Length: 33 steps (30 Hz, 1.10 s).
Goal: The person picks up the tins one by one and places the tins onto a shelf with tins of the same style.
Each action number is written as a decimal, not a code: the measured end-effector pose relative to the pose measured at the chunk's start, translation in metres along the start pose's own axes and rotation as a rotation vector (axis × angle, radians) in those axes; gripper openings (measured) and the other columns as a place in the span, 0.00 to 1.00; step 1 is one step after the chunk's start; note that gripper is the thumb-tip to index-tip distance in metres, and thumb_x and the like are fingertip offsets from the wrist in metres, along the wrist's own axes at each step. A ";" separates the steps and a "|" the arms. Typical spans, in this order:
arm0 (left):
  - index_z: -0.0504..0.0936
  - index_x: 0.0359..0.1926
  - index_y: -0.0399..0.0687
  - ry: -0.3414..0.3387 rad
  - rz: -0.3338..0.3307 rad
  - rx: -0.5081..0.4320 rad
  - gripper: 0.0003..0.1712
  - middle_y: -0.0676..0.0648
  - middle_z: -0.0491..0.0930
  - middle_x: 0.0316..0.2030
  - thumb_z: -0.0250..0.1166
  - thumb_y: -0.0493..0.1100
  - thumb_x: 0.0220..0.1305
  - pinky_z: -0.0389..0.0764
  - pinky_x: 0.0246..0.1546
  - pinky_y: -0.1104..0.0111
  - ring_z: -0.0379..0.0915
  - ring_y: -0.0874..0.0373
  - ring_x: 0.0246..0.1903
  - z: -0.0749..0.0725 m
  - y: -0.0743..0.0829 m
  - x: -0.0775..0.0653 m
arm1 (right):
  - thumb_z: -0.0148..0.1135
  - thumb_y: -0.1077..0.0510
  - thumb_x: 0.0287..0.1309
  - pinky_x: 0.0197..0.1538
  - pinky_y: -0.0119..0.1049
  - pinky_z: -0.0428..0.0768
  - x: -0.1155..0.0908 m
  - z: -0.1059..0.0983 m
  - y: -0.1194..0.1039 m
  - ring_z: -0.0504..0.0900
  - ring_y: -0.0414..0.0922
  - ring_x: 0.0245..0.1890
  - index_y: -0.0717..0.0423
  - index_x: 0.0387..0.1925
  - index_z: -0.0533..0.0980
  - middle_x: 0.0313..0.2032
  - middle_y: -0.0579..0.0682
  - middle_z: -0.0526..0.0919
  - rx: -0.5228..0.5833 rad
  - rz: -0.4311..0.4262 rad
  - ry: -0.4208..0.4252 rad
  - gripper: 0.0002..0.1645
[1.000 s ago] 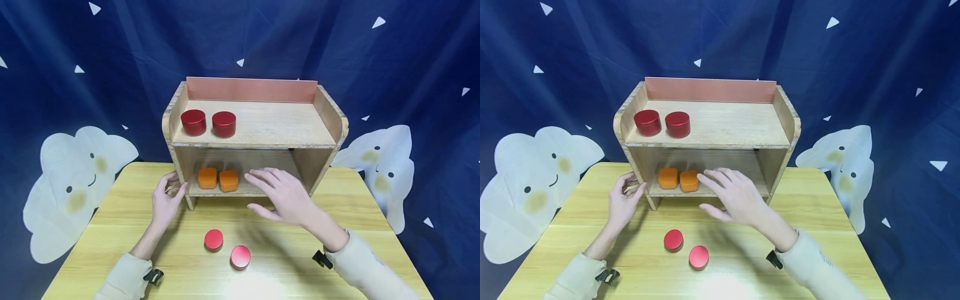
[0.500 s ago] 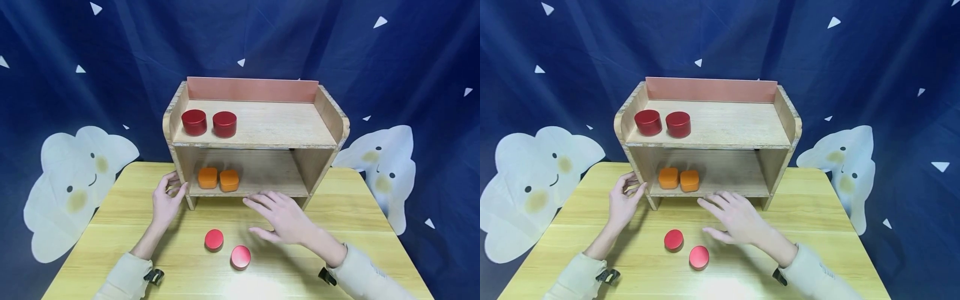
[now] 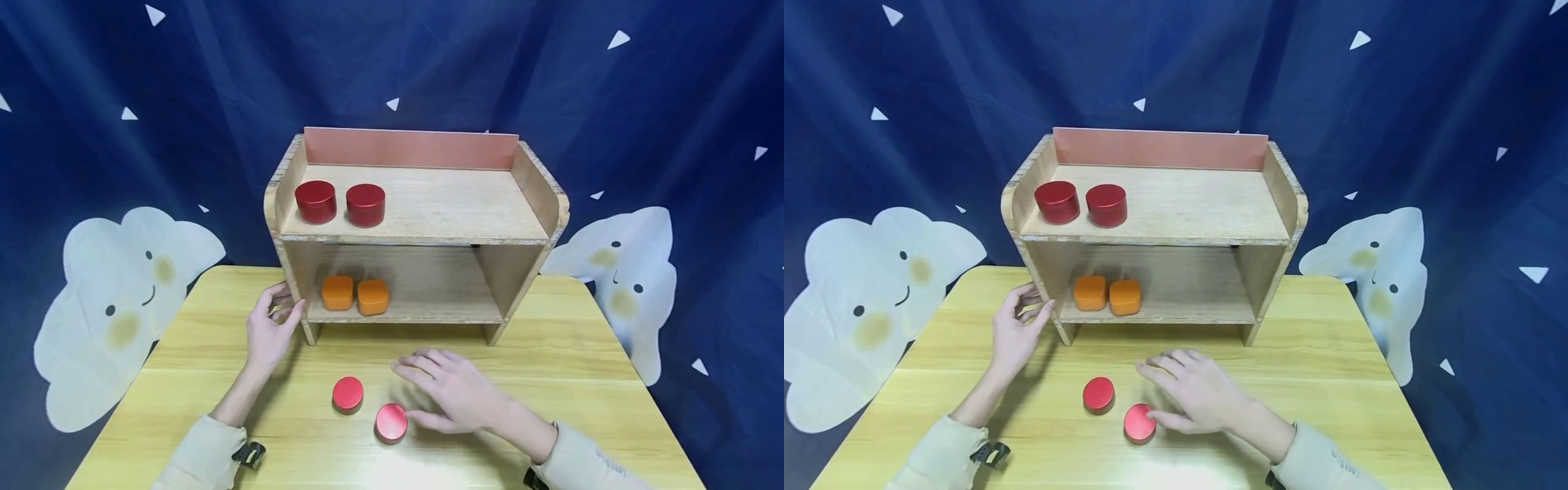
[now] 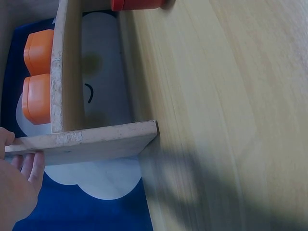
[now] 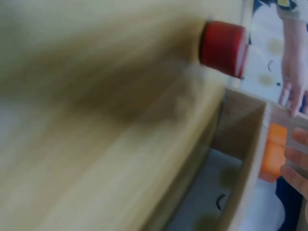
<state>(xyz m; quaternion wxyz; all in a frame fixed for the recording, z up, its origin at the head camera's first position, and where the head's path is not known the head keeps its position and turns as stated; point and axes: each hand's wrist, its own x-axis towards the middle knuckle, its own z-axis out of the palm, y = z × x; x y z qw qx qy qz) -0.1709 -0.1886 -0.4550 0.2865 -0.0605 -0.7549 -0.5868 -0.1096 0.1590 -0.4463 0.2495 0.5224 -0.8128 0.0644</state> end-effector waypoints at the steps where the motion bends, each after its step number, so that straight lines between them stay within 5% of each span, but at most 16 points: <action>1: 0.79 0.57 0.26 -0.001 0.000 0.003 0.21 0.30 0.84 0.48 0.70 0.25 0.64 0.87 0.46 0.85 0.79 0.74 0.45 -0.001 0.000 0.000 | 0.75 0.32 0.53 0.58 0.38 0.90 -0.001 0.002 -0.002 0.84 0.45 0.57 0.52 0.68 0.76 0.59 0.46 0.86 0.008 -0.003 -0.002 0.47; 33: 0.79 0.57 0.25 -0.003 0.007 -0.013 0.22 0.28 0.83 0.48 0.70 0.24 0.63 0.88 0.47 0.83 0.79 0.73 0.45 -0.001 0.000 0.000 | 0.62 0.27 0.66 0.61 0.33 0.87 -0.025 0.046 -0.028 0.81 0.40 0.60 0.49 0.76 0.67 0.66 0.43 0.80 0.146 0.034 -0.281 0.48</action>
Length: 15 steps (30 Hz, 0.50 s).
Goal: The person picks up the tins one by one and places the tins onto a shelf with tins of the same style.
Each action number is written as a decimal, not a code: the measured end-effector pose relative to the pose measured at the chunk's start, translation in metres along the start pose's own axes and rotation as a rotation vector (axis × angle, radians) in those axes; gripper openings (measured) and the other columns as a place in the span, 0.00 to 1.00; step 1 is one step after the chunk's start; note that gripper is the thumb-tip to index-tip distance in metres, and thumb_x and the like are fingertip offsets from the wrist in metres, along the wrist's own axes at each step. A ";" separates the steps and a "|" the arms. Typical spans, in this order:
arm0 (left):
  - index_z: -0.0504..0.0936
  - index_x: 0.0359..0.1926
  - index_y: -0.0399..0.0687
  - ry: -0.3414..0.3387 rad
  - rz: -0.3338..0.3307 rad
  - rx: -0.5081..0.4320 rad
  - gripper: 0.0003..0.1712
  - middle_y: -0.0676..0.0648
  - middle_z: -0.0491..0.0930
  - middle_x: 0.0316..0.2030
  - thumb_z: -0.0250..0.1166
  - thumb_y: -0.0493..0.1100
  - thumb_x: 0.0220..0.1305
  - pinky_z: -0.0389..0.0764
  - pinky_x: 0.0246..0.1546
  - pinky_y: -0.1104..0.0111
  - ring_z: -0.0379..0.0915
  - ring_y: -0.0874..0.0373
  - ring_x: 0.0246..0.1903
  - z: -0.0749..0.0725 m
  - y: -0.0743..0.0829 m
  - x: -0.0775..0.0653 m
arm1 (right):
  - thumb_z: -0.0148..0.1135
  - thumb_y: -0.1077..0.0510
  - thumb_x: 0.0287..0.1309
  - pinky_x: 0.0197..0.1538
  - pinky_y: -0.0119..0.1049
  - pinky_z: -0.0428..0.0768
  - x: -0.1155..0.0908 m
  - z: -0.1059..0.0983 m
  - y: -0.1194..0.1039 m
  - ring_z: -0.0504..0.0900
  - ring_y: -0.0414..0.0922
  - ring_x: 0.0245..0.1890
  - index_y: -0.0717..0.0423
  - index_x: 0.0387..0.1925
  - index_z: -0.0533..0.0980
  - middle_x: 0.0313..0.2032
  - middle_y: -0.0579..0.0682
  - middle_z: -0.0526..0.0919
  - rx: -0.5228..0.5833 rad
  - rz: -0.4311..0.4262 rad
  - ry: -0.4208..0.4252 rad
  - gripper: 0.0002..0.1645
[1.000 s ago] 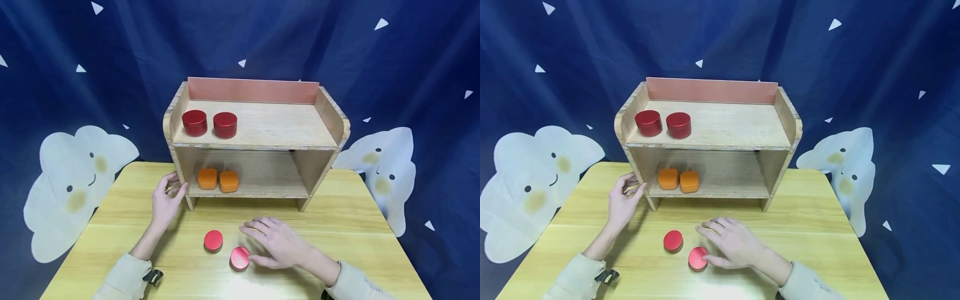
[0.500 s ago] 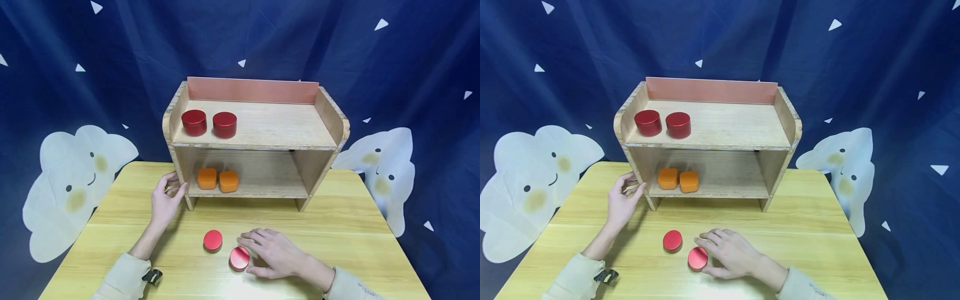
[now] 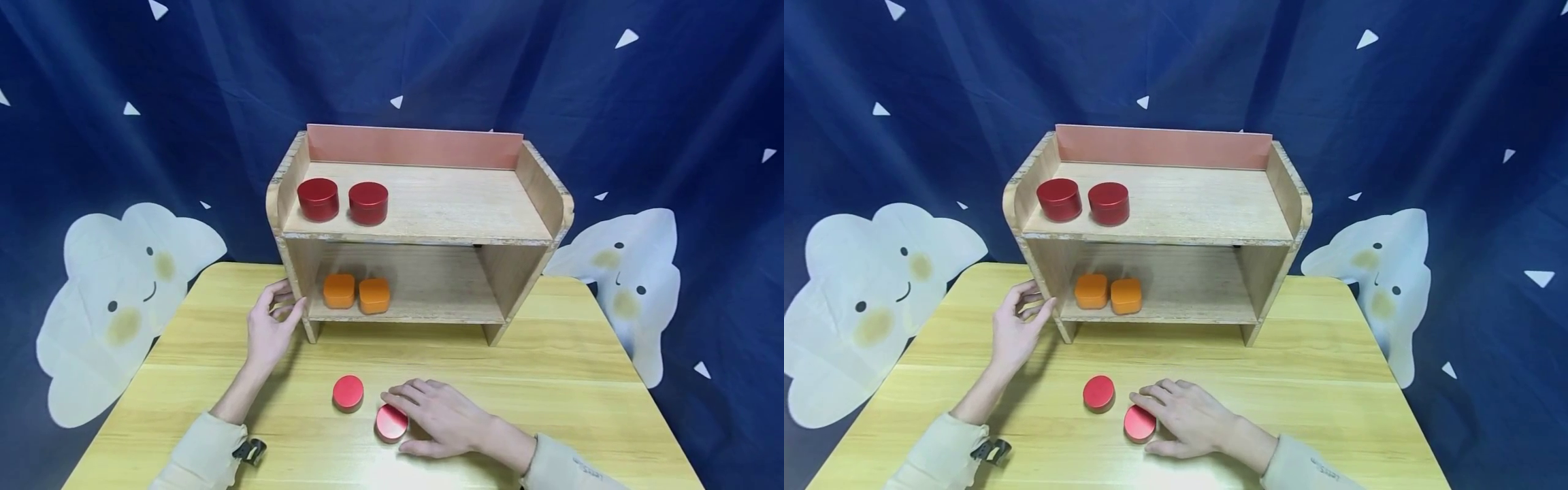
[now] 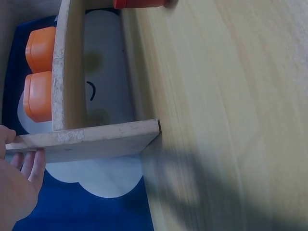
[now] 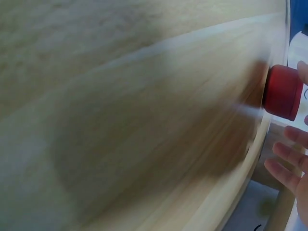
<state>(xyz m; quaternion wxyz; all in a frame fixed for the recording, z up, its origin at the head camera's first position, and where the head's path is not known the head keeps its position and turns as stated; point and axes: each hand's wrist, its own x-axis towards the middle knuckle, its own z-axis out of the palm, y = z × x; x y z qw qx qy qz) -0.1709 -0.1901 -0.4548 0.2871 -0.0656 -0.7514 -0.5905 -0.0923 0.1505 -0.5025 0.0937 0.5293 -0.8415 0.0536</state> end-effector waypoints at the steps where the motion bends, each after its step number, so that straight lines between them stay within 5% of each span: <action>1: 0.79 0.57 0.25 0.002 0.002 0.000 0.22 0.28 0.83 0.48 0.70 0.24 0.63 0.88 0.47 0.83 0.80 0.73 0.45 0.000 0.000 0.000 | 0.61 0.26 0.66 0.61 0.33 0.87 0.000 0.000 0.000 0.81 0.40 0.60 0.48 0.76 0.67 0.66 0.42 0.80 0.002 0.002 -0.005 0.48; 15: 0.79 0.57 0.25 0.004 0.005 -0.009 0.22 0.28 0.83 0.48 0.71 0.24 0.62 0.88 0.47 0.83 0.80 0.72 0.45 0.001 0.000 0.000 | 0.58 0.28 0.70 0.59 0.32 0.87 0.008 0.002 -0.006 0.82 0.39 0.57 0.46 0.73 0.71 0.60 0.40 0.83 -0.040 -0.028 -0.028 0.41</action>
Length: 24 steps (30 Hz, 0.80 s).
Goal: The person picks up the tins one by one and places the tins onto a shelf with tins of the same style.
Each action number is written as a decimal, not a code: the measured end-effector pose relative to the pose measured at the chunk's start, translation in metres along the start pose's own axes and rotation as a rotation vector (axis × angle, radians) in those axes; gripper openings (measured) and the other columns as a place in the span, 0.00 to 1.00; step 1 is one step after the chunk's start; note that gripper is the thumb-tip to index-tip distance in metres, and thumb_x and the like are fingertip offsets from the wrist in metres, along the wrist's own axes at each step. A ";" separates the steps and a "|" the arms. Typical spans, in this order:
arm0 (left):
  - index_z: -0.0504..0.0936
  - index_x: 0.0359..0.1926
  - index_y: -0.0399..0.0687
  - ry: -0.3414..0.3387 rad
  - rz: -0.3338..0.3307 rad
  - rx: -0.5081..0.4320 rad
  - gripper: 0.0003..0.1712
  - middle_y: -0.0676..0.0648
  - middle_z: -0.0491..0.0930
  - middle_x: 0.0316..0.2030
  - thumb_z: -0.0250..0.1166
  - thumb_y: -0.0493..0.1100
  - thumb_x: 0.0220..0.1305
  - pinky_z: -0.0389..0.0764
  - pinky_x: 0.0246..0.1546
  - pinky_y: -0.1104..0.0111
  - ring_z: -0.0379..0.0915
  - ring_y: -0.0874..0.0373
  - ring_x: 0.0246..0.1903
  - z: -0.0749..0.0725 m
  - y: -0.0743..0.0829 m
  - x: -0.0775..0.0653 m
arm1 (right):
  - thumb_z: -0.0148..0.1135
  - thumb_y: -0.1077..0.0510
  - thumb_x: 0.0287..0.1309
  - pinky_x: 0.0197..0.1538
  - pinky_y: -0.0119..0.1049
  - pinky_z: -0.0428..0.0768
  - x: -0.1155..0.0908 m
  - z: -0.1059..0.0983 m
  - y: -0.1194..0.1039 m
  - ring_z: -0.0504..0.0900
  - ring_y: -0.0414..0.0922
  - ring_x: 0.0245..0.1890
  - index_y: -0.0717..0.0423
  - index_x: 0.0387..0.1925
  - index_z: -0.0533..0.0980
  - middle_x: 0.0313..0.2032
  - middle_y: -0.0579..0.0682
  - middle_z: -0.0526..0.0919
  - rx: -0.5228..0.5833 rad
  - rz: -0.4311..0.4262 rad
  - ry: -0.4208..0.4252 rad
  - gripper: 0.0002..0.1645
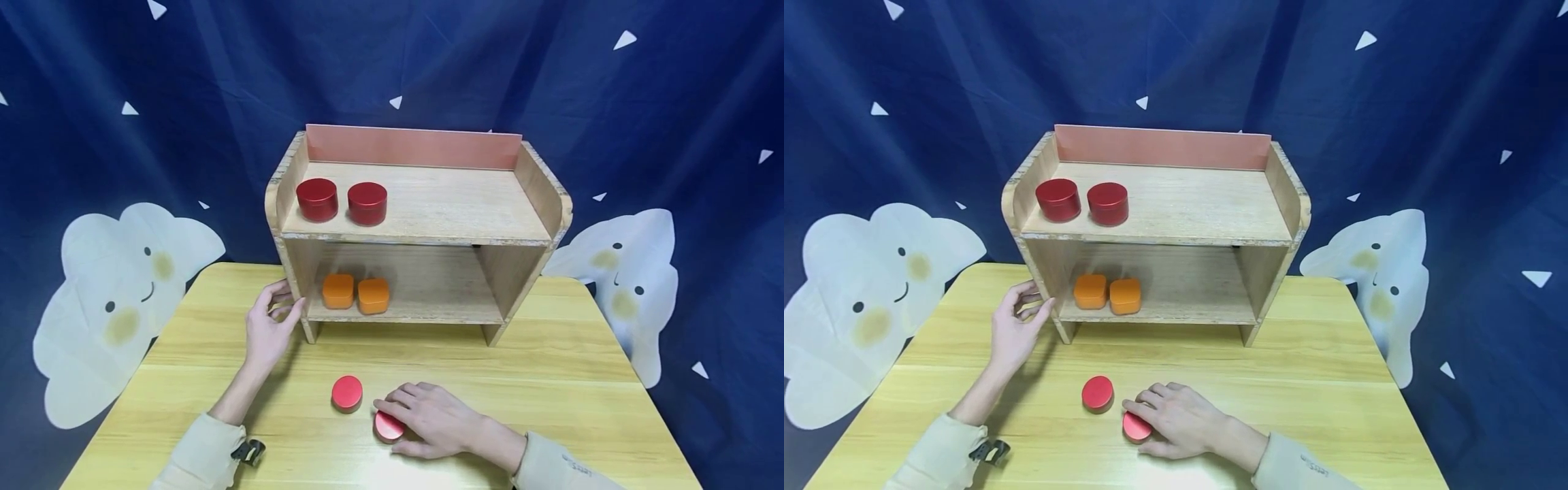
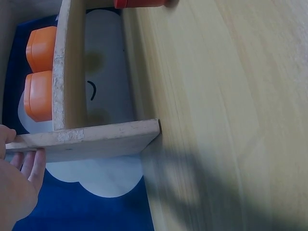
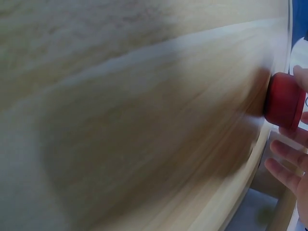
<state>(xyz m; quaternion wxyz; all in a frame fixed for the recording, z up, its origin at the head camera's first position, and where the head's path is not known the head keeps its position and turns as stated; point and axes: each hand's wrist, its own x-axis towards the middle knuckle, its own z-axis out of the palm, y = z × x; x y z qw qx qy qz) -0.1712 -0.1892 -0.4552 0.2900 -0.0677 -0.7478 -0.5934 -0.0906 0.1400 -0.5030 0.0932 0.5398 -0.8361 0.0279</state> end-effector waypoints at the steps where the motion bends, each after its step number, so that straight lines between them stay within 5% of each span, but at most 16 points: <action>1: 0.79 0.57 0.25 -0.001 0.002 0.002 0.22 0.28 0.84 0.48 0.71 0.24 0.62 0.88 0.47 0.83 0.80 0.72 0.45 0.000 0.000 0.000 | 0.58 0.29 0.70 0.59 0.32 0.87 0.001 0.000 0.000 0.82 0.38 0.56 0.46 0.73 0.71 0.59 0.40 0.83 -0.005 -0.003 0.000 0.41; 24: 0.79 0.57 0.26 0.001 -0.010 0.013 0.21 0.29 0.84 0.47 0.70 0.25 0.64 0.87 0.46 0.85 0.79 0.73 0.45 0.000 0.000 0.000 | 0.63 0.29 0.66 0.52 0.28 0.86 0.002 0.001 0.001 0.82 0.36 0.48 0.42 0.64 0.77 0.50 0.37 0.84 -0.038 -0.014 0.041 0.34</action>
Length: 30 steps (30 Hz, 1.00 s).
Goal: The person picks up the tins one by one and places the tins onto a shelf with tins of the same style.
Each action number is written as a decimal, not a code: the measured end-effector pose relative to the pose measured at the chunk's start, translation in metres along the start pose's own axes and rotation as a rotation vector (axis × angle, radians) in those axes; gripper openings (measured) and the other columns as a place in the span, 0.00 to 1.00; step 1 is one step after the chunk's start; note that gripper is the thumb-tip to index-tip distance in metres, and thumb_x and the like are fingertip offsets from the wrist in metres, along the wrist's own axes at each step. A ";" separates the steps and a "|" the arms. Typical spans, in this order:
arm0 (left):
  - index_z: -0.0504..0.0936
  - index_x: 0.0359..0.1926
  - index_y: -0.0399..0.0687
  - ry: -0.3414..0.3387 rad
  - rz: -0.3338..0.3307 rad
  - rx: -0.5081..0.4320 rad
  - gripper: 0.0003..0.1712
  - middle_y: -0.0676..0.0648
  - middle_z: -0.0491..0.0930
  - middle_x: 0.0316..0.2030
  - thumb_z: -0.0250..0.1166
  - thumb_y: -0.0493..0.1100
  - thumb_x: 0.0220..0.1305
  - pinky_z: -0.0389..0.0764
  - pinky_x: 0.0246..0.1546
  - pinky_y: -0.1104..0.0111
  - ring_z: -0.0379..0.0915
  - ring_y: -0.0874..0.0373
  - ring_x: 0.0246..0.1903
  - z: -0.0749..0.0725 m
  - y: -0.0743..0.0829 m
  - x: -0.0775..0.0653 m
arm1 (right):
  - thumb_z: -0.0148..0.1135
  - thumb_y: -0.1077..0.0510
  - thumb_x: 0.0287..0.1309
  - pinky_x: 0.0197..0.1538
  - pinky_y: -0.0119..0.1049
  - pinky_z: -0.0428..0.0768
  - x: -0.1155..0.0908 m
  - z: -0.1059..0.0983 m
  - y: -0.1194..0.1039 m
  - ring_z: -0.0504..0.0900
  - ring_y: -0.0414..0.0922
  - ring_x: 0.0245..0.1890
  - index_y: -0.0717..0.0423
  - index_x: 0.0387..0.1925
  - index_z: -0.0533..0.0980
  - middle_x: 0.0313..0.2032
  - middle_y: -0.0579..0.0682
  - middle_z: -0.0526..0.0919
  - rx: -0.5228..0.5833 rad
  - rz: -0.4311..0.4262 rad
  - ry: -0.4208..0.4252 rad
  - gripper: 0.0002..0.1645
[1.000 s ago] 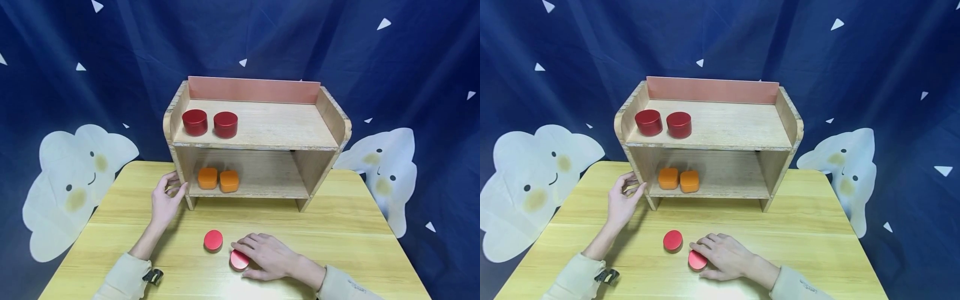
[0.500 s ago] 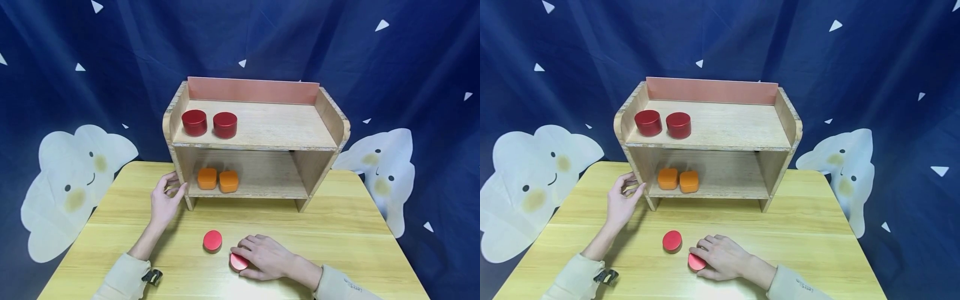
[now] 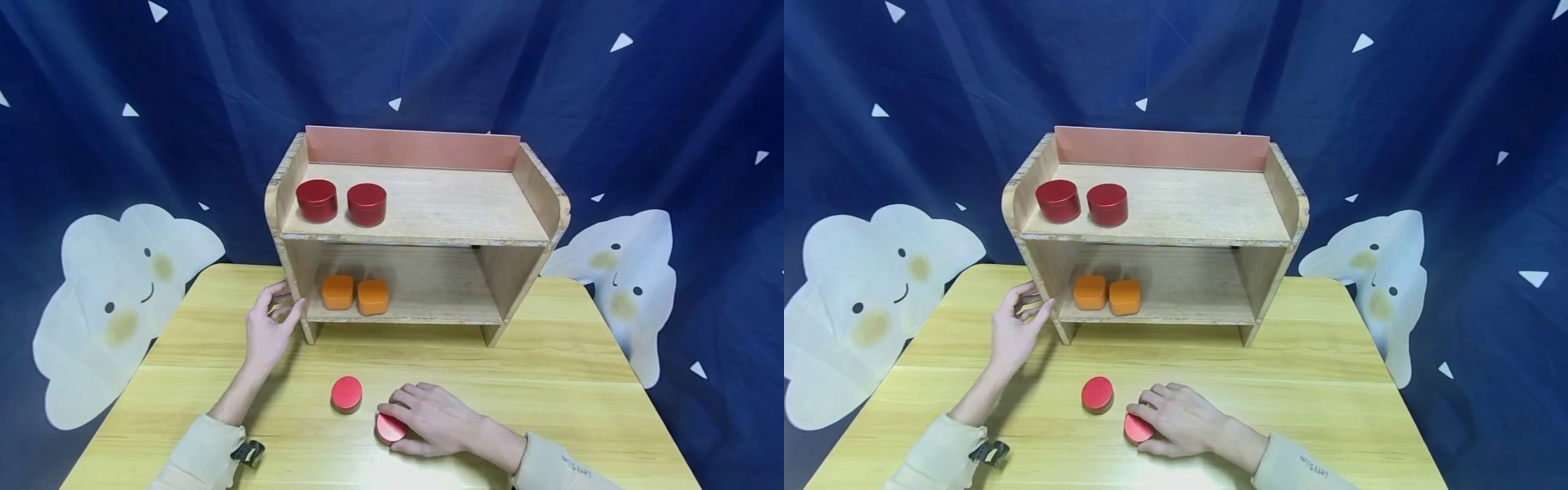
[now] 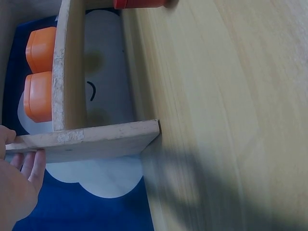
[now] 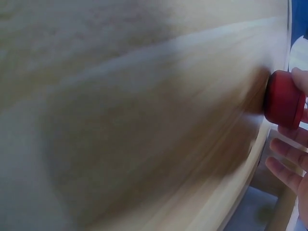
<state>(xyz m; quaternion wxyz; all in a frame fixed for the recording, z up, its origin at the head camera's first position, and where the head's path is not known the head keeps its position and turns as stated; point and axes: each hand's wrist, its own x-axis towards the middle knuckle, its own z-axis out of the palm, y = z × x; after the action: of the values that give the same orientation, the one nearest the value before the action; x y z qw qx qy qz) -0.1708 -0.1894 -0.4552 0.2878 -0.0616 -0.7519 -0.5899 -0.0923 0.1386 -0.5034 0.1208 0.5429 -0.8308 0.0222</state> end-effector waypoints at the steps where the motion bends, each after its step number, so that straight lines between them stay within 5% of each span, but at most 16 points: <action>1: 0.79 0.57 0.26 0.000 0.000 0.000 0.21 0.29 0.84 0.47 0.70 0.25 0.64 0.87 0.46 0.85 0.79 0.73 0.45 0.000 0.000 0.000 | 0.63 0.29 0.66 0.51 0.28 0.86 0.000 0.000 0.001 0.82 0.36 0.48 0.42 0.64 0.77 0.49 0.37 0.83 -0.005 -0.002 0.004 0.34; 18: 0.79 0.57 0.26 -0.004 0.004 -0.010 0.21 0.28 0.84 0.47 0.70 0.25 0.64 0.87 0.46 0.86 0.79 0.73 0.45 0.000 0.004 0.002 | 0.65 0.30 0.65 0.57 0.33 0.89 0.004 -0.023 0.018 0.84 0.39 0.52 0.45 0.64 0.77 0.51 0.40 0.85 -0.004 0.026 0.075 0.35; 30: 0.79 0.57 0.26 -0.009 0.000 -0.008 0.21 0.29 0.84 0.48 0.70 0.25 0.64 0.87 0.46 0.85 0.79 0.72 0.45 -0.001 0.003 0.001 | 0.74 0.34 0.58 0.49 0.30 0.90 0.006 -0.045 0.027 0.84 0.39 0.48 0.49 0.62 0.79 0.49 0.42 0.86 0.027 0.031 0.184 0.37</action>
<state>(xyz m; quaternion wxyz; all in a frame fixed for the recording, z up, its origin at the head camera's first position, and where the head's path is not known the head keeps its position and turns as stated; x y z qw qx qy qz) -0.1698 -0.1893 -0.4518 0.2841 -0.0654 -0.7508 -0.5927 -0.1108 0.1514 -0.4556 0.1891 0.5271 -0.8241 0.0851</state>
